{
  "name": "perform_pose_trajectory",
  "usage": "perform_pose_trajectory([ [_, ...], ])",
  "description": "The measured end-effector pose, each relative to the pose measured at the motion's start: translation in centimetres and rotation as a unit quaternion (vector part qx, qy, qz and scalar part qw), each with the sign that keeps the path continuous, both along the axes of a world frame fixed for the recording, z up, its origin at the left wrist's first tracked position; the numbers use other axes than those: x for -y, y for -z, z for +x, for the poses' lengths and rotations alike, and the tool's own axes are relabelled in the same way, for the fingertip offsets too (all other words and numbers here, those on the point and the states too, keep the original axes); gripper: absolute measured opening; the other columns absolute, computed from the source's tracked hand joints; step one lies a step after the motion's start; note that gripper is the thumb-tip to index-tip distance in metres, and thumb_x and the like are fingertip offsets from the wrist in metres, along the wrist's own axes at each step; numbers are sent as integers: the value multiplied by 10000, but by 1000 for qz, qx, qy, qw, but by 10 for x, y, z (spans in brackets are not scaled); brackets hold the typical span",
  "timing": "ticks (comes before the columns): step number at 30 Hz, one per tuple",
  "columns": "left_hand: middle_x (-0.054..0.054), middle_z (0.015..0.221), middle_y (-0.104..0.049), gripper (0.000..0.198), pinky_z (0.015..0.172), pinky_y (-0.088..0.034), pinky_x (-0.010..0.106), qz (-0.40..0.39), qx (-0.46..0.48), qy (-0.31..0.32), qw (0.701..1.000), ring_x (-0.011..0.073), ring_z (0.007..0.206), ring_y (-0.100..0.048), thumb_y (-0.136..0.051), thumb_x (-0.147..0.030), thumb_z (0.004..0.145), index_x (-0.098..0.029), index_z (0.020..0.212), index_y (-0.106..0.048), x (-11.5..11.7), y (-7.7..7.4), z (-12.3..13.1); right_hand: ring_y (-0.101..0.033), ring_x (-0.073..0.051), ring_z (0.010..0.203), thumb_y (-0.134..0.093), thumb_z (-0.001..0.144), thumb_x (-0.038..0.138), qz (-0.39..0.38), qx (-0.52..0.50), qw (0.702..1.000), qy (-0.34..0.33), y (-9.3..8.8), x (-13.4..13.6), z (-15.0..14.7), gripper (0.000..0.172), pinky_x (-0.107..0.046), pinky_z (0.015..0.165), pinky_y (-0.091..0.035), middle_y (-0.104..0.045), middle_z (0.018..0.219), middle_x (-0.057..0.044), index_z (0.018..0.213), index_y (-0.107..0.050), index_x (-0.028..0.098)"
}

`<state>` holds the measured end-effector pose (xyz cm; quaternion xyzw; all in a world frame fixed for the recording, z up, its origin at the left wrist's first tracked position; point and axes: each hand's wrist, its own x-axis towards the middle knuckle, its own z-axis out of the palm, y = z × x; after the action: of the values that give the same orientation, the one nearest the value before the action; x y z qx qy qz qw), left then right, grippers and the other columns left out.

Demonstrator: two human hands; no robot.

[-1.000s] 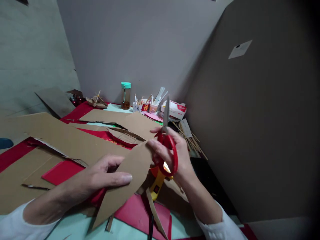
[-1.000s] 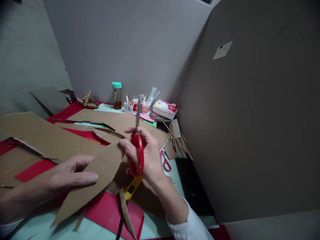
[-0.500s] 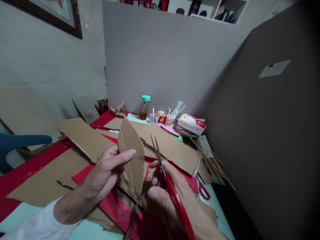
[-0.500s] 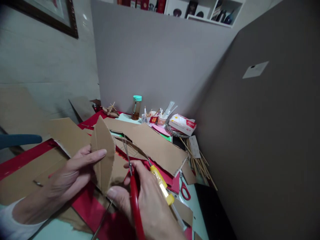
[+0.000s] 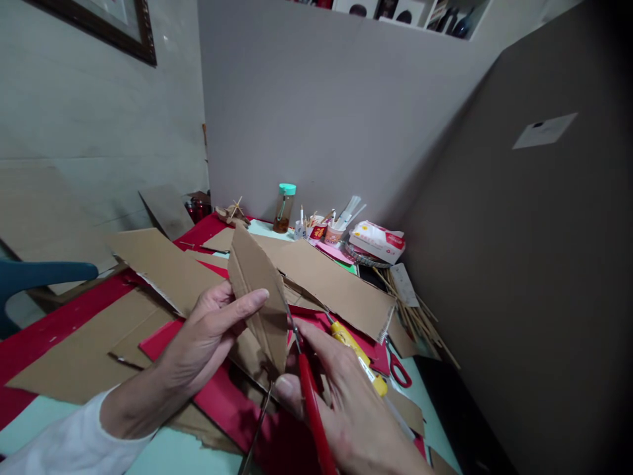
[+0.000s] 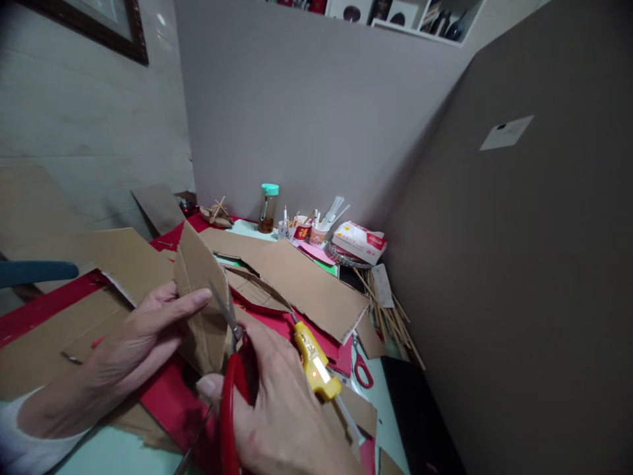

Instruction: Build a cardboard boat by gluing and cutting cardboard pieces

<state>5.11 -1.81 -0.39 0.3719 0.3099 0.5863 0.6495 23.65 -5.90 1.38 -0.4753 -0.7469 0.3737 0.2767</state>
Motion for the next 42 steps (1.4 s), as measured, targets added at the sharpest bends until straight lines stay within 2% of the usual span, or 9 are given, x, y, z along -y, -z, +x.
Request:
perform_pose_trajectory([
  [3, 92, 986, -820, 271, 787, -620, 283, -2, 1, 12, 1000, 254, 893, -772, -819, -231, 777, -159, 1037, -788, 0, 2, 2, -596, -208, 859, -650, 912, 388, -11, -39, 999, -10, 6, -2, 0, 533, -328, 818, -485, -664, 923, -1, 1431, -532, 357],
  [7, 101, 1027, -817, 307, 770, -630, 295, -3, 6, 7, 1000, 282, 950, -768, -832, -232, 763, -156, 1056, -783, 0, 3, 5, -465, -156, 672, -652, 899, 364, 7, -48, 999, 5, 8, -3, -2, 509, -272, 677, -413, -571, 773, 39, 1401, -564, 360],
  [11, 100, 1044, -816, 286, 763, -632, 288, -11, 18, -9, 1000, 284, 972, -766, -837, -220, 761, -165, 1036, -784, -1, 1, 5, -399, -139, 635, -689, 874, 347, 42, -53, 998, -4, 9, -4, -2, 501, -249, 637, -369, -501, 724, 61, 1363, -590, 384],
  [15, 97, 1017, -820, 286, 744, -633, 278, -8, 17, 2, 1000, 267, 918, -777, -818, -228, 788, -162, 1063, -781, 0, 2, 4, -440, -126, 682, -689, 892, 302, 50, -70, 996, -19, 11, -4, -1, 454, -224, 654, -371, -564, 801, 73, 1327, -601, 399],
  [22, 86, 1014, -822, 249, 769, -625, 261, -5, 16, 26, 1000, 244, 908, -776, -785, -225, 827, -172, 1070, -788, 1, 4, 4, -381, -94, 619, -648, 937, 302, 31, -76, 997, -8, 12, -2, -1, 84, -194, 585, -338, -491, 694, 87, 1003, -639, 250],
  [28, 56, 966, -828, 168, 767, -609, 218, -14, 11, 18, 1000, 193, 844, -772, -791, -220, 825, -192, 990, -805, 2, 5, 5, -370, -95, 582, -569, 988, 369, 21, -35, 999, 15, 18, 0, 1, 189, -214, 541, -314, -497, 661, 74, 883, -600, 214],
  [33, 46, 991, -825, 194, 810, -597, 236, -2, 5, 34, 999, 192, 877, -764, -765, -227, 847, -210, 1037, -802, 1, 9, 4, -457, -118, 665, -628, 951, 340, 47, -43, 998, 3, 14, -4, -2, 116, -226, 619, -362, -579, 772, 46, 988, -645, 231],
  [38, 57, 995, -821, 259, 859, -588, 286, 43, -31, 70, 996, 224, 911, -757, -748, -220, 848, -205, 1104, -789, 1, 12, 5, -388, -122, 617, -701, 905, 366, 53, -42, 998, -8, 9, -5, -2, 174, -235, 601, -338, -487, 691, 65, 1018, -646, 245],
  [42, 30, 820, -803, 140, 719, -588, 238, 18, -59, 38, 997, 174, 720, -726, -790, -244, 812, -194, 942, -809, 4, 11, 6, -350, -102, 598, -632, 957, 406, 30, -62, 998, -8, 12, -1, 1, 203, -227, 574, -316, -437, 661, 76, 882, -587, 223],
])
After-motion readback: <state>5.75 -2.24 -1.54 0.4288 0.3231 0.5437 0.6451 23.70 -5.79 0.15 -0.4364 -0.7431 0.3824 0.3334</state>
